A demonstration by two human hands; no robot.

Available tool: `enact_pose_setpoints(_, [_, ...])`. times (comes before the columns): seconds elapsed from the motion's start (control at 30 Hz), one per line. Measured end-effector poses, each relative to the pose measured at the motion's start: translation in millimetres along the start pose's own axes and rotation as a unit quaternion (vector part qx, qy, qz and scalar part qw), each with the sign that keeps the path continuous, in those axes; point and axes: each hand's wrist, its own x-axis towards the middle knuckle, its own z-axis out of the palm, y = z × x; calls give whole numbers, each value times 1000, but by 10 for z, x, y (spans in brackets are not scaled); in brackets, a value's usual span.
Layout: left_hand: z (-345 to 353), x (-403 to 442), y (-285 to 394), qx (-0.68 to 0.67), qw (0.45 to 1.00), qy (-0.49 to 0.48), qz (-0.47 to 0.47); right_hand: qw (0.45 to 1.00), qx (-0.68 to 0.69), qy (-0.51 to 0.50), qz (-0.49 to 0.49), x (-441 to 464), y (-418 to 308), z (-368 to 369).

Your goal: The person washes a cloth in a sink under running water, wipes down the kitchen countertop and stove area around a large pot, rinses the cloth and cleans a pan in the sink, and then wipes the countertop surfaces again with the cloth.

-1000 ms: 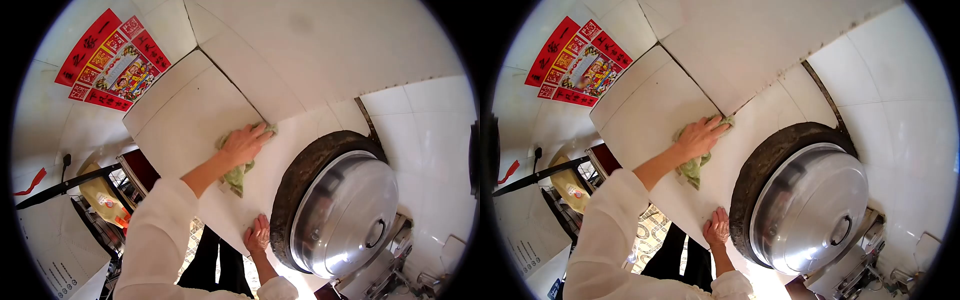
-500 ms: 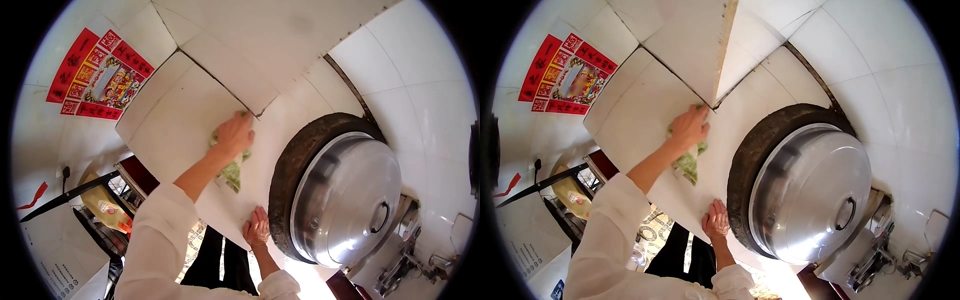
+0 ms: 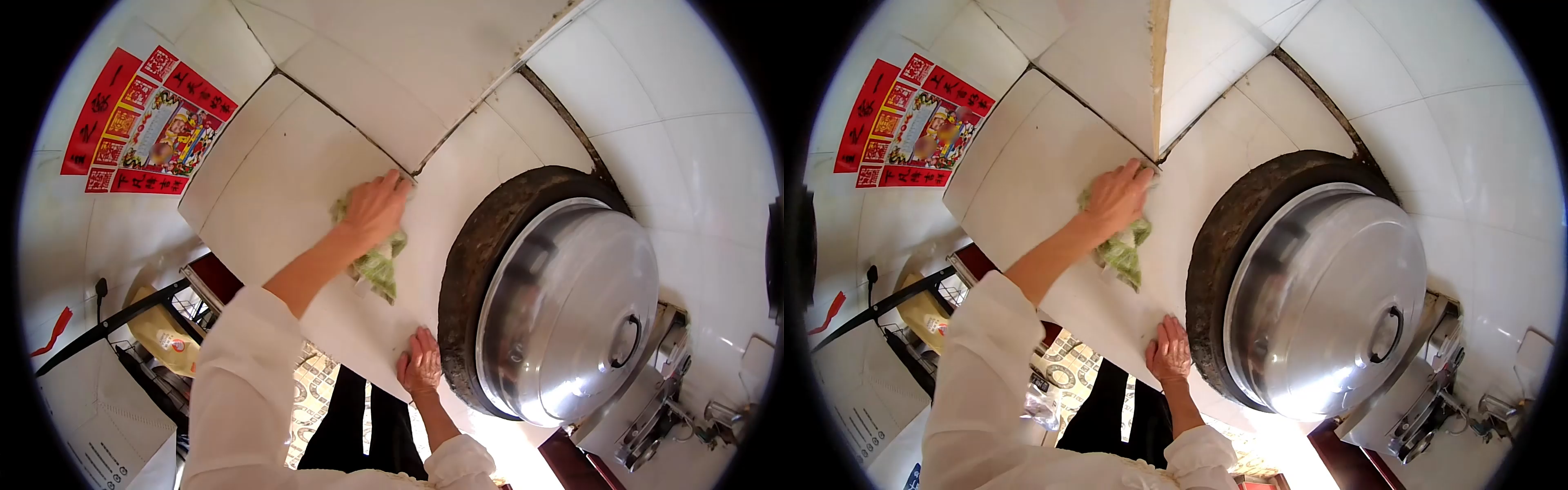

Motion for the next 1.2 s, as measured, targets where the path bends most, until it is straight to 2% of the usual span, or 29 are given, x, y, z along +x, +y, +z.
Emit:
enact_pose_setpoints(0.1, [-60, 56, -166, 26, 1000, -8, -4, 1000, -2, 4, -8, -11, 15, 10])
enact_pose_setpoints(0.17, [-18, 46, -108, 14, 998, 62, -9, 1000, -2, 0, -5, -18, 29, 1])
enact_pose_setpoints(0.2, [-47, 39, -141, 15, 998, 60, -7, 1000, -3, -2, -7, -13, 19, 13])
enact_pose_setpoints(0.3, [-186, 51, -286, -76, 997, -3, -29, 1000, -3, -6, 2, -12, 13, 10])
enact_pose_setpoints(0.33, [-195, 90, -282, -61, 993, -21, -96, 1000, -5, -4, 4, -4, 34, 3])
enact_pose_setpoints(0.43, [-25, -39, 17, -104, 993, -13, -45, 1000, -4, -2, -11, -3, 2, 32])
enact_pose_setpoints(0.47, [29, -72, 44, -108, 994, -5, 8, 1000, -3, 0, -8, -16, -11, 35])
enact_pose_setpoints(0.63, [-106, -125, 29, -204, 976, -49, -54, 1000, 1, -10, -11, 0, 35, 0])
enact_pose_setpoints(0.7, [-99, -200, 45, -146, 987, 46, 47, 1000, -4, -4, -7, -17, 21, 12])
enact_pose_setpoints(0.73, [-63, -183, 100, -146, 987, 39, 47, 1000, -1, -7, -1, -47, -3, 13])
enact_pose_setpoints(0.8, [20, -27, 269, -102, 974, 158, 124, 1000, -9, 0, -8, -26, 23, 21])
enact_pose_setpoints(0.83, [63, -45, 294, -103, 974, 160, 124, 1000, -10, 0, -9, -29, 17, 23])
enact_pose_setpoints(0.9, [239, -154, 345, -115, 981, 135, 74, 1000, -2, -1, -4, -15, 21, 13])
enact_pose_setpoints(1.0, [197, -718, 282, -213, 964, -76, 141, 1000, 0, -1, -5, -21, 11, 6])
enact_pose_setpoints(1.07, [111, -1035, 176, -248, 943, -162, 152, 1000, 1, 1, -5, 5, -11, -5])
enact_pose_setpoints(1.1, [6, -1012, 70, -240, 946, -158, 152, 1000, -3, -6, -1, -9, -8, -12])
enact_pose_setpoints(1.17, [-210, -950, -166, -336, 941, -42, -2, 1000, 2, -4, -4, -21, 19, 16])
enact_pose_setpoints(1.2, [-277, -848, -376, -411, 909, -6, -76, 1000, 0, -6, -2, -30, 16, 19])
